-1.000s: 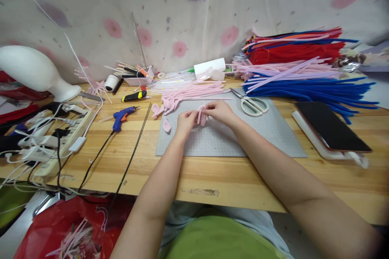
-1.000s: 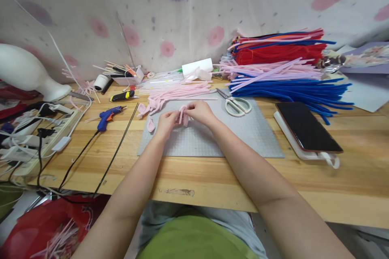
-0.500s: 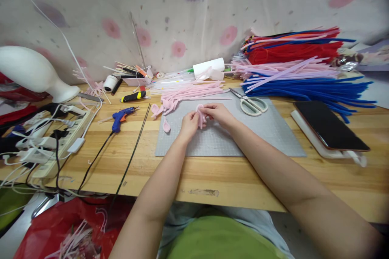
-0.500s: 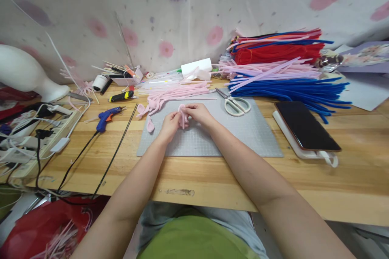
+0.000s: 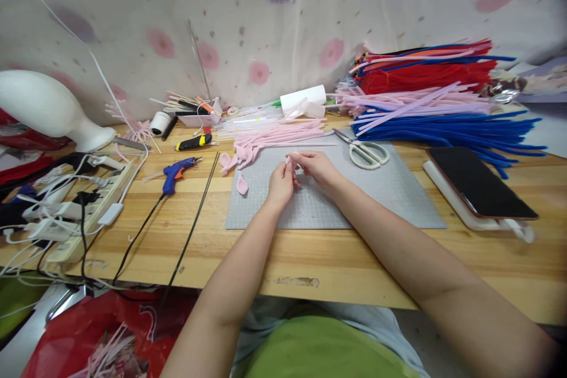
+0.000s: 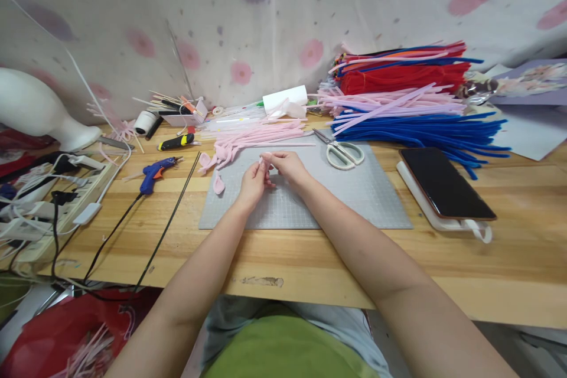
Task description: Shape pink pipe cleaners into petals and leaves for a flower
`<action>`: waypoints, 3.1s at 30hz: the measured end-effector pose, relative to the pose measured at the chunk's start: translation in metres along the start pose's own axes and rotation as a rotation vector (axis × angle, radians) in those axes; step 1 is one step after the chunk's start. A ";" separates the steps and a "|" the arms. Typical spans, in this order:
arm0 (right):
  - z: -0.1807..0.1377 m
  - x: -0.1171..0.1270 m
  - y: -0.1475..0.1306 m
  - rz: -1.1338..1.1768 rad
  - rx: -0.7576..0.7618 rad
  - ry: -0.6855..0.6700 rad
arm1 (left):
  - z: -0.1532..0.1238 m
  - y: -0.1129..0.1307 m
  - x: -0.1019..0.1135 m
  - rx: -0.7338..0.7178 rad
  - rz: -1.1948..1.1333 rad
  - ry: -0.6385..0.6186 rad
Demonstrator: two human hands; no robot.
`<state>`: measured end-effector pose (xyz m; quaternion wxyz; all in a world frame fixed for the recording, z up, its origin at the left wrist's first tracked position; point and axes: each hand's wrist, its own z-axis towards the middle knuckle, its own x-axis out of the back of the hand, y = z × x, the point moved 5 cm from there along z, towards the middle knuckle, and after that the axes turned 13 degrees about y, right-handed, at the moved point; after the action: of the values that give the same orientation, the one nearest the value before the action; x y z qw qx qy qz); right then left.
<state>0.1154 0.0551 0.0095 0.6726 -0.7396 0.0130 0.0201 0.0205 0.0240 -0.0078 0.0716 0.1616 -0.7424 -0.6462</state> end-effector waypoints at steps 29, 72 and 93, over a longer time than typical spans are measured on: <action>0.009 0.013 -0.007 0.336 -0.099 -0.288 | -0.025 0.011 -0.016 0.454 -0.416 -0.541; 0.009 0.011 -0.006 0.426 -0.145 -0.250 | -0.027 0.012 -0.018 0.244 -0.262 -0.460; 0.000 0.002 -0.015 0.223 0.068 -0.274 | -0.012 0.010 -0.007 0.094 -0.239 -0.131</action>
<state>0.1178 0.0566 0.0240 0.6862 -0.7009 0.0038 0.1948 0.0292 0.0157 0.0051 -0.0622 0.2097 -0.7503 -0.6238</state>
